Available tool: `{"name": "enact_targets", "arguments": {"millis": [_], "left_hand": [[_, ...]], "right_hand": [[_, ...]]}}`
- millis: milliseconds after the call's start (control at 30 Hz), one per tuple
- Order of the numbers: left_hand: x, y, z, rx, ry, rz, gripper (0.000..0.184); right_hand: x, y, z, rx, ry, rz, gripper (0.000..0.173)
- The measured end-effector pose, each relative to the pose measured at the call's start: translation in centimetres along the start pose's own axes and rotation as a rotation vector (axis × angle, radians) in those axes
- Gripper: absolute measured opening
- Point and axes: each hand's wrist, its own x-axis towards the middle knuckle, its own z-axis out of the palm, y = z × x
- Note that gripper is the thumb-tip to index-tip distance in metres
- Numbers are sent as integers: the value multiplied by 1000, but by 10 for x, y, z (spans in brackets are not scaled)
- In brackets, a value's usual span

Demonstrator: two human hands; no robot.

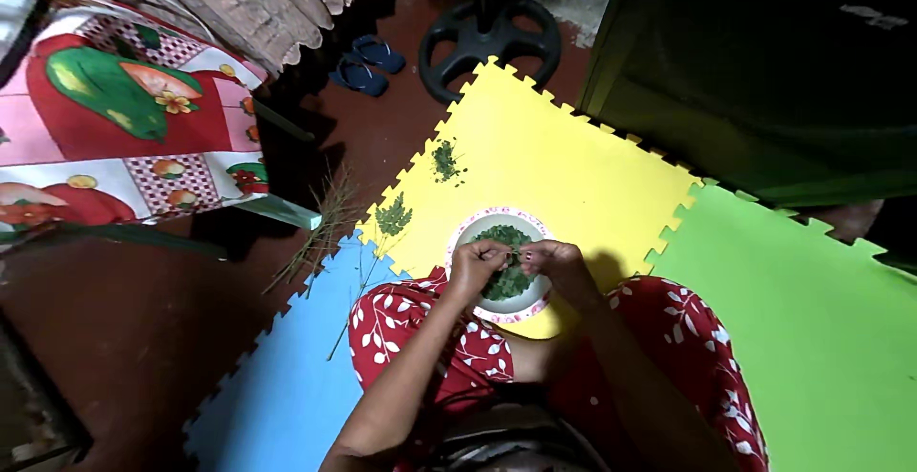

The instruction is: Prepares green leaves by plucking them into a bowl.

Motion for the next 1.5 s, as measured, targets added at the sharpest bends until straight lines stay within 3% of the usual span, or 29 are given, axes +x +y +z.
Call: {"name": "enact_targets", "arguments": {"millis": [133,267,467,567,633,700,867,967,1067,1167,1267,1433,1500], "left_hand": [[0,-5,-10,159,-4,-29,14],[-3,7,-6,373,-165,-41,41],[-2,11,2,291,-83,-13,25],[-3,11,-11,267,-20,-16,26],[-3,13,-29,293,-4,-66,29],[1,6,-58,342,43,-154,33],[4,-68,-171,644,276,-429,32],[-5,-115,-204,790,101,-666,40],[-11,-135,-209,825,34,-700,36],[-18,-126,-208,783,125,-618,33],[-27,-90,-207,752,207,-429,31],[-55,-34,-183,811,278,71,22],[-64,-25,-172,851,299,249,19]], "right_hand": [[1,-4,-10,-18,31,20,15],[3,-1,-3,-15,19,67,14],[4,7,9,-101,33,4,8],[7,9,4,-411,40,-65,18],[12,17,-3,-689,-43,-156,41],[13,20,-2,-786,-68,-169,48],[7,13,4,-829,-43,-11,32],[10,14,14,-815,-48,-2,27],[15,9,27,-820,-121,62,27],[20,11,41,-743,-182,2,24],[28,1,68,-563,-222,-17,25],[44,-32,126,-172,-289,120,35],[46,-41,140,-20,-312,117,29]]}}
